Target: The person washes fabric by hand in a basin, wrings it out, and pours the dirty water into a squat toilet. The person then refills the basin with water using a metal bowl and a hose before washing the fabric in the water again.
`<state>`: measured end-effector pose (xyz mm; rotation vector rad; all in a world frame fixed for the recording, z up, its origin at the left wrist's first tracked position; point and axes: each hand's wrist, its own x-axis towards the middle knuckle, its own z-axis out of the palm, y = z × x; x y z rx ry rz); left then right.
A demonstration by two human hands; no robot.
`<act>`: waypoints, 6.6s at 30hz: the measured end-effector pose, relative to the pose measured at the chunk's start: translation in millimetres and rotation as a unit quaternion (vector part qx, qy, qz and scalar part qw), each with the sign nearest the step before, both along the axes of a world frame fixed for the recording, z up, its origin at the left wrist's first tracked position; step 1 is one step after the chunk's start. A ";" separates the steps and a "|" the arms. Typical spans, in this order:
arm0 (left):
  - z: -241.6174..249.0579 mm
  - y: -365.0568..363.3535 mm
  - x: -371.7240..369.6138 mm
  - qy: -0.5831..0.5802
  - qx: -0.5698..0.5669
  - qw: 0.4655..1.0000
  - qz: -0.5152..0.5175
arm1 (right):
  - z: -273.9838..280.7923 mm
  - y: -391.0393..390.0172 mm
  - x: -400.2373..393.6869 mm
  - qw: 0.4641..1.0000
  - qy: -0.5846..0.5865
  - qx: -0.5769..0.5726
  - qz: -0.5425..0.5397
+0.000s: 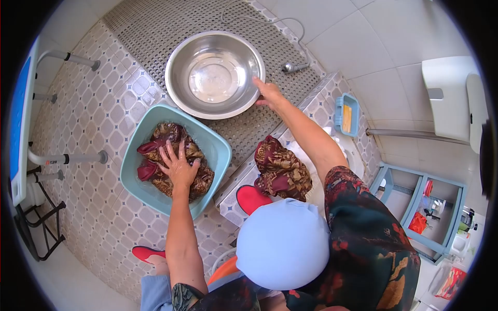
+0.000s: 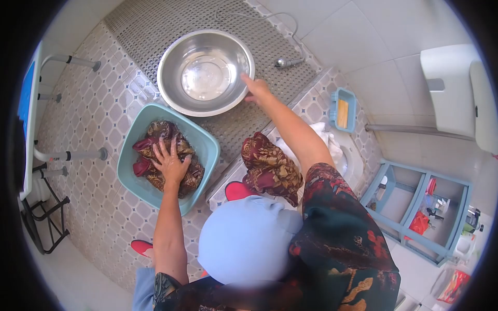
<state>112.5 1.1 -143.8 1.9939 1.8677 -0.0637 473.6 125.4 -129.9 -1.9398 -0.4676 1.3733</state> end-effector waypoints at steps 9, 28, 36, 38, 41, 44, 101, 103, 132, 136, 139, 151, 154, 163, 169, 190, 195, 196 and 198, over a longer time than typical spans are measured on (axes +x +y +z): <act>1.3 -6.2 -1.6 0.010 0.010 1.000 -0.011 | -0.1 17.2 132.7 0.709 -0.652 0.025 0.267; 12.6 -1.8 4.4 0.006 -0.034 0.999 0.012 | 16.9 42.2 156.0 0.742 -0.499 0.204 0.400; 13.3 -4.4 4.8 -0.016 -0.019 0.999 0.027 | 86.9 57.7 43.6 0.609 -0.457 0.354 0.543; 15.8 -4.4 3.0 -0.026 -0.014 0.999 0.031 | 61.0 69.4 33.8 0.540 -0.473 0.314 0.621; 14.8 -5.6 3.3 -0.046 -0.004 0.998 0.035 | 37.9 78.4 22.7 0.452 -0.534 0.262 0.665; 15.0 -5.8 2.8 -0.048 -0.020 0.998 0.041 | 19.7 84.3 22.7 0.412 -0.561 0.221 0.683; 14.4 3.5 13.6 -0.043 -0.073 0.994 0.062 | 403.3 412.0 125.6 0.310 -0.911 0.099 0.255; 20.3 6.7 14.1 -0.054 -0.096 0.992 0.068 | 403.7 411.3 127.1 0.306 -0.913 0.105 0.249; 4.5 3.6 15.7 -0.007 -0.065 0.997 0.052 | 417.9 404.1 119.1 0.330 -0.890 -0.010 0.315; 3.2 3.0 14.7 -0.017 -0.054 0.997 0.048 | 418.3 417.1 135.5 0.336 -0.889 0.023 0.311; 0.9 2.8 16.3 -0.014 -0.063 0.997 0.049 | 419.0 411.1 132.9 0.346 -0.882 0.057 0.314; 2.3 1.4 14.6 -0.030 -0.051 0.997 0.056 | 321.0 331.7 81.4 0.196 -0.840 0.343 0.373; 0.2 0.7 11.1 -0.039 -0.024 0.998 0.052 | 270.6 216.1 -17.8 0.365 -0.651 0.455 0.486; 4.3 -10.0 -8.8 -0.199 0.127 0.969 0.065 | 69.9 -1.2 -202.6 0.608 -0.147 0.428 0.653; 33.5 -34.6 -18.3 -0.140 0.319 0.882 0.317 | 0.0 -42.6 -298.7 0.707 -0.351 0.211 0.576; 24.2 1.8 -62.1 -0.602 0.028 0.697 0.389 | 50.8 -102.4 -275.2 0.765 -0.223 0.341 0.499; 10.1 -67.1 -27.9 -0.544 0.143 0.661 0.497 | 33.8 -143.5 -270.3 0.719 -0.224 0.403 0.520; -0.9 -71.0 -25.5 -0.540 0.141 0.659 0.505 | 17.7 -144.8 -269.5 0.691 -0.223 0.425 0.540; -27.4 -72.2 -24.8 -0.430 0.100 0.722 0.533 | -18.4 -139.6 -271.6 0.627 -0.277 0.449 0.573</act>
